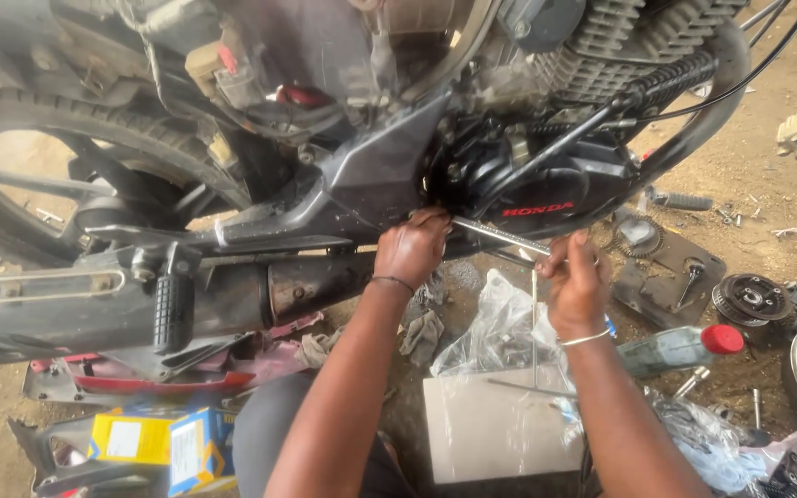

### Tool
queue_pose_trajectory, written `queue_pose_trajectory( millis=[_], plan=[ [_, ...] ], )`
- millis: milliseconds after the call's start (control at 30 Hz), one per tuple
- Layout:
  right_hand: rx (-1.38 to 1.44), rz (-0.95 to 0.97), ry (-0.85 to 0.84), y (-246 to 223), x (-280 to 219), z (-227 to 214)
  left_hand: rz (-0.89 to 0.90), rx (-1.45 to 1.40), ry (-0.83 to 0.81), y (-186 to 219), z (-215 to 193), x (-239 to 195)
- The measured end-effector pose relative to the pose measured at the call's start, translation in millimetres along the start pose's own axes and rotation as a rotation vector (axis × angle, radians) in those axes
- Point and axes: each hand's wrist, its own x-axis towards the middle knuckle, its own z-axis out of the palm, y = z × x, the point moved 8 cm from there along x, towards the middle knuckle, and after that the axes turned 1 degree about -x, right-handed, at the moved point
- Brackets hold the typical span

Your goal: The person sits on the ground beside a motorcycle and works on the engine area. They thread a bolt by hand, tighten it with a combination wrench, then wipe parts and their hands with a cloth while handling other engine components.

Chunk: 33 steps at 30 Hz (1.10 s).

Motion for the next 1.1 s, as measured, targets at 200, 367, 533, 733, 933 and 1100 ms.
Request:
queue_pose_trajectory(
  millis=[200, 367, 533, 733, 933, 1100],
  plan=[
    [0.099, 0.019, -0.077, 0, -15, 16, -0.043, -0.008, -0.13, 0, -6, 3],
    [0.16, 0.235, -0.323, -32, -26, 42, -0.1, 0.072, -0.35, 2, -3, 8],
    [-0.326, 0.856, -0.579, -43, -2, 71, -0.183, 0.165, -0.59, 4, 1, 15],
    [-0.677, 1.03, -0.687, 3, 7, 71, 0.028, 0.225, -0.613, 46, -21, 44],
    [-0.507, 1.038, -0.378, 15, -25, 87, 0.349, 0.239, -0.273, 137, -52, 159],
    [-0.34, 0.921, -0.017, 55, -78, 143, 0.777, 0.471, -0.589, 160, -10, 171]
  ],
)
